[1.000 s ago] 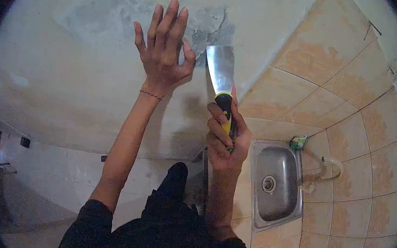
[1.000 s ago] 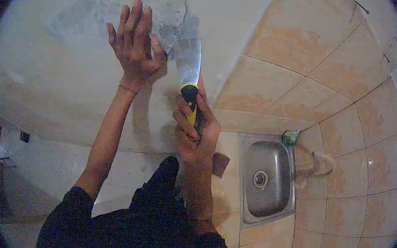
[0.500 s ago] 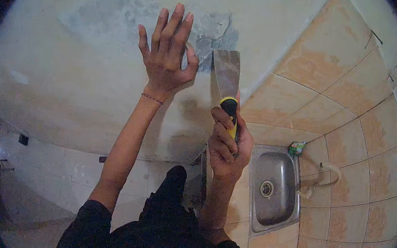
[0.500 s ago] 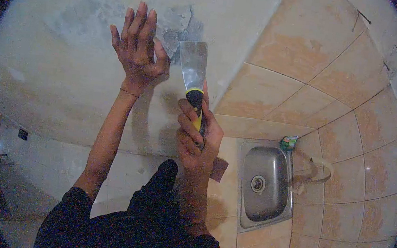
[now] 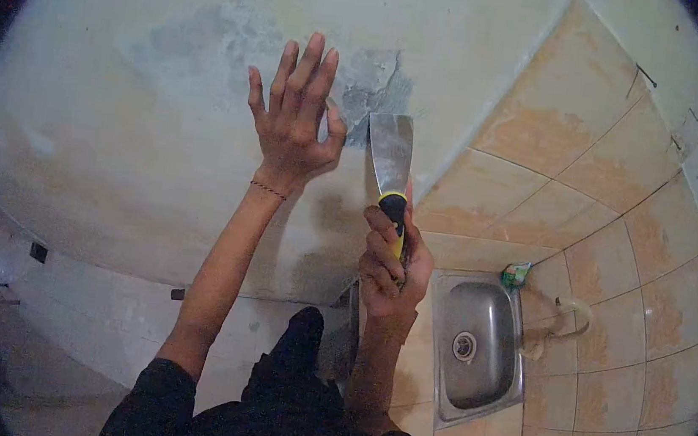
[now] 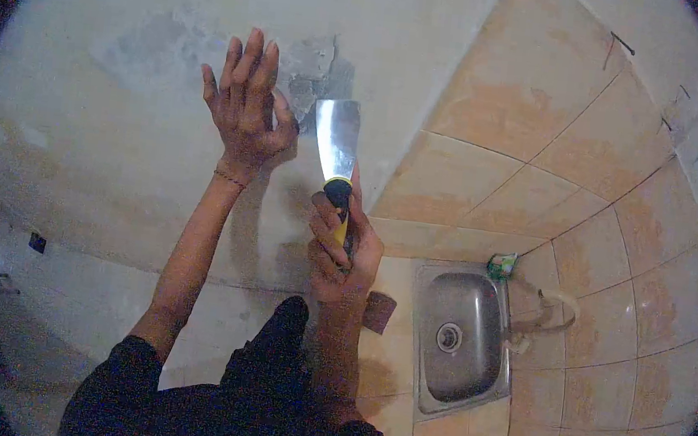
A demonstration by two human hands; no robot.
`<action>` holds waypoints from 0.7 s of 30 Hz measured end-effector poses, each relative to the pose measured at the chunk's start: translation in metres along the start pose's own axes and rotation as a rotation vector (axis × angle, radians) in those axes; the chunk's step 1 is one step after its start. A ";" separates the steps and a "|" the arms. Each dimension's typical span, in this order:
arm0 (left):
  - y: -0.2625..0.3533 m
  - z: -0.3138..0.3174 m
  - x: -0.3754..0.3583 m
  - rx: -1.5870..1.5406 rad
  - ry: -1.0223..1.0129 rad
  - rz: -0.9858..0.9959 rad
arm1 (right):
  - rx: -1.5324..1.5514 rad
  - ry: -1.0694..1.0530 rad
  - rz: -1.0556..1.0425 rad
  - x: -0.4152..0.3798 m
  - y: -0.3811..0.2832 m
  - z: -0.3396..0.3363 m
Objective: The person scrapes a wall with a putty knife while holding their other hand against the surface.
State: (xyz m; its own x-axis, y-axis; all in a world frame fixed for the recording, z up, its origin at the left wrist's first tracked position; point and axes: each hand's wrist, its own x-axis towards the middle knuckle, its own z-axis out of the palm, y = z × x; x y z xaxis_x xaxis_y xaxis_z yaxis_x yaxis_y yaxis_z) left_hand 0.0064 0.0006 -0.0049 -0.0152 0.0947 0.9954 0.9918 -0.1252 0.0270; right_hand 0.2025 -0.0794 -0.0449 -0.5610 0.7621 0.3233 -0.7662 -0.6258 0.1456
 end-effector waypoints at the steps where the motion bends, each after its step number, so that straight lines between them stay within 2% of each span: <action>1: 0.000 -0.001 0.000 0.007 -0.009 0.005 | -0.020 0.019 -0.005 -0.001 -0.001 -0.002; 21: 0.001 -0.002 0.001 -0.049 -0.012 -0.013 | -0.202 0.060 -0.056 -0.001 0.003 -0.009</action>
State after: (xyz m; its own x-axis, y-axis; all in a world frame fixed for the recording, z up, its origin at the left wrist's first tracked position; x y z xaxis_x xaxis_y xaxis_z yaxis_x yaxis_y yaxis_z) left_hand 0.0073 -0.0017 -0.0036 -0.0265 0.1087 0.9937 0.9840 -0.1722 0.0451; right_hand 0.1980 -0.0802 -0.0529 -0.5290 0.8068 0.2631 -0.8405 -0.5410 -0.0307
